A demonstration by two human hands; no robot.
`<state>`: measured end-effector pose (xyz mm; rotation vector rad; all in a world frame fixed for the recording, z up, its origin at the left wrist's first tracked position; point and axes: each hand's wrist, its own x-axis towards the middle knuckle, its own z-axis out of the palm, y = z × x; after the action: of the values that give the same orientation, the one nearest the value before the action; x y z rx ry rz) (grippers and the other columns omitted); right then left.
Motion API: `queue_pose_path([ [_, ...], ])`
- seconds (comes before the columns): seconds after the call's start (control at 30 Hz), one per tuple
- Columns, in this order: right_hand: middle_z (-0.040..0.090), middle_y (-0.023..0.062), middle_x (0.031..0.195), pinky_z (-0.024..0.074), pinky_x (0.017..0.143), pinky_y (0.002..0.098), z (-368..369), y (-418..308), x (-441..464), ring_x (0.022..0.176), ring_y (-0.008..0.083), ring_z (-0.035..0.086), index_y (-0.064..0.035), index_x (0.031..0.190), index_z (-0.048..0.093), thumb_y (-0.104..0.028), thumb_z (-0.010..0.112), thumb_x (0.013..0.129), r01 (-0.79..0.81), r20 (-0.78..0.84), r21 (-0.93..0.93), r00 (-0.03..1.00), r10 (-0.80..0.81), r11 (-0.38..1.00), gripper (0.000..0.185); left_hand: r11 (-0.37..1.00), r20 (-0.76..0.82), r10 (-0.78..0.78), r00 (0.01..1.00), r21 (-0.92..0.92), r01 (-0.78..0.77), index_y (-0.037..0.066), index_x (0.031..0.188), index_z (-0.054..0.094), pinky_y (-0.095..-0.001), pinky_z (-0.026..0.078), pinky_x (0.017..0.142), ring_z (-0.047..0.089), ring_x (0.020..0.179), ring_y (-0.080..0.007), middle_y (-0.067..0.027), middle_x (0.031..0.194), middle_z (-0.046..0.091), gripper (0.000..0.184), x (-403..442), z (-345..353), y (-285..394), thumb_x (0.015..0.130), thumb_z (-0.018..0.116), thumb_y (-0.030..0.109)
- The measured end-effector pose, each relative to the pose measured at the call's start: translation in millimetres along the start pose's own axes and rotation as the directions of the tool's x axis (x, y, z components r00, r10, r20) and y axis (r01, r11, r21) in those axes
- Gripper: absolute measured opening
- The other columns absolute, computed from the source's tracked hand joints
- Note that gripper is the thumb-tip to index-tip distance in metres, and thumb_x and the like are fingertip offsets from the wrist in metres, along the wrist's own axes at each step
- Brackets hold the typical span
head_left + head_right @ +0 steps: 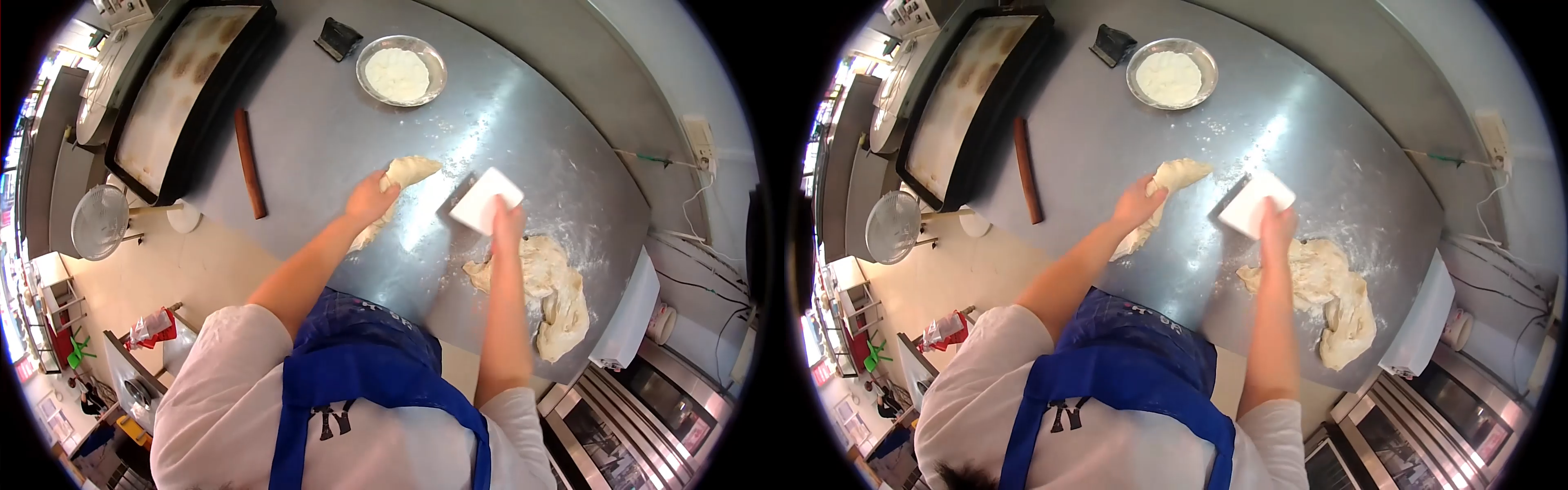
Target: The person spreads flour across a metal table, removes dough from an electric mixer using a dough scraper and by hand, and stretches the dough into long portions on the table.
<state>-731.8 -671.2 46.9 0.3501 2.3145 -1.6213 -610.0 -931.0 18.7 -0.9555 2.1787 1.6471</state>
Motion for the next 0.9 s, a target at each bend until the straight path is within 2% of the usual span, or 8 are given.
queue_pose_path([
  [0.2, 0.065, 0.0198, 0.108, 0.0476, 0.088, 0.0410, 38.8, -43.8, 76.7, 0.102, 0.0319, 0.062, 0.0052, 0.111, 0.059, -0.023, 0.064, 0.088, 0.406, -0.218, -0.217, 0.866, -0.449, 0.888, 0.037, 0.620, -0.065, 0.465, 0.883, 0.736, -0.272, 0.000, 0.143, 0.035, -0.0473, 0.037, 0.105, 0.040, 0.131, -0.0356, -0.0208, 0.142, 0.040, 0.086, -52.8, 13.1, 15.9, 0.076, 0.074, 0.037],
  [0.27, 0.061, 0.0191, 0.114, 0.0417, 0.095, 0.0470, 83.2, -56.0, 32.5, 0.112, 0.0366, 0.055, 0.0014, 0.111, 0.060, -0.023, 0.066, 0.084, 0.764, 0.120, -0.505, 0.523, -0.844, 0.402, 0.037, 0.712, -0.107, 0.525, 0.844, 0.599, -0.367, -0.003, 0.144, 0.030, -0.0518, 0.031, 0.108, 0.036, 0.133, -0.0371, -0.0218, 0.143, 0.037, 0.094, -71.3, 13.5, -1.9, 0.073, 0.076, 0.037],
  [0.3, 0.058, 0.0177, 0.119, 0.0373, 0.099, 0.0498, 97.7, -60.0, 7.4, 0.118, 0.0362, 0.049, -0.0032, 0.112, 0.061, -0.022, 0.068, 0.080, 0.765, 0.476, -0.338, 0.641, -0.602, 0.548, 0.038, 0.635, -0.054, 0.561, 0.826, 0.669, -0.387, -0.004, 0.143, 0.031, -0.0516, 0.031, 0.109, 0.036, 0.133, -0.0375, -0.0217, 0.143, 0.037, 0.094, -85.1, 9.6, -13.2, 0.071, 0.076, 0.037],
  [0.4, 0.059, 0.0098, 0.116, 0.0344, 0.108, 0.0492, 123.4, -21.8, -34.2, 0.125, 0.0319, 0.045, -0.0117, 0.111, 0.064, -0.036, 0.071, 0.074, 0.988, 0.778, -0.111, 0.153, -0.610, 0.106, 0.045, 0.464, 0.132, 0.574, 0.808, 0.761, -0.454, -0.003, 0.144, 0.031, -0.0558, 0.028, 0.110, 0.033, 0.136, -0.0386, -0.0205, 0.145, 0.037, 0.098, -125.5, -5.2, -71.0, 0.069, 0.077, 0.040],
  [0.57, 0.055, 0.0062, 0.118, 0.0298, 0.109, 0.0520, 81.1, 16.2, -46.1, 0.118, 0.0276, 0.047, -0.0142, 0.115, 0.061, -0.046, 0.074, 0.069, 0.954, 0.780, -0.213, 0.296, -0.552, 0.212, 0.057, 0.471, 0.081, 0.508, 0.857, 0.807, -0.356, 0.005, 0.142, 0.039, -0.0627, 0.025, 0.108, 0.032, 0.137, -0.0379, -0.0186, 0.144, 0.037, 0.097, -133.7, -21.5, -79.9, 0.063, 0.079, 0.046],
  [0.77, 0.057, 0.0045, 0.111, 0.0385, 0.100, 0.0470, 121.9, -33.0, 8.7, 0.109, 0.0236, 0.051, -0.0161, 0.108, 0.062, -0.047, 0.078, 0.062, 0.935, 0.738, -0.337, 0.191, -0.647, -0.108, 0.057, 0.695, -0.105, 0.312, 0.944, 0.703, -0.151, 0.015, 0.120, 0.059, -0.0473, 0.049, 0.085, 0.059, 0.108, -0.0323, -0.0110, 0.117, 0.061, 0.061, -20.5, -71.1, -45.7, 0.073, 0.073, 0.052],
  [0.83, 0.061, 0.0048, 0.101, 0.0419, 0.094, 0.0459, 135.5, -56.9, 26.1, 0.101, 0.0255, 0.055, -0.0147, 0.099, 0.064, -0.046, 0.077, 0.066, 0.790, 0.808, -0.464, 0.563, -0.174, 0.402, 0.047, 0.742, -0.074, 0.247, 0.966, 0.655, -0.140, 0.017, 0.120, 0.060, -0.0454, 0.051, 0.081, 0.061, 0.102, -0.0320, -0.0098, 0.112, 0.063, 0.056, -8.6, -102.2, -14.1, 0.076, 0.071, 0.051],
  [0.9, 0.062, 0.0050, 0.097, 0.0431, 0.091, 0.0457, 109.1, -80.3, 29.1, 0.099, 0.0265, 0.057, -0.0129, 0.095, 0.063, -0.045, 0.076, 0.069, 0.803, 0.807, -0.491, 0.566, -0.172, 0.336, 0.043, 0.752, 0.049, 0.176, 0.983, 0.637, -0.166, 0.024, 0.120, 0.060, -0.0434, 0.052, 0.080, 0.062, 0.101, -0.0293, -0.0052, 0.109, 0.065, 0.047, -13.1, -125.3, 16.0, 0.080, 0.070, 0.047],
])
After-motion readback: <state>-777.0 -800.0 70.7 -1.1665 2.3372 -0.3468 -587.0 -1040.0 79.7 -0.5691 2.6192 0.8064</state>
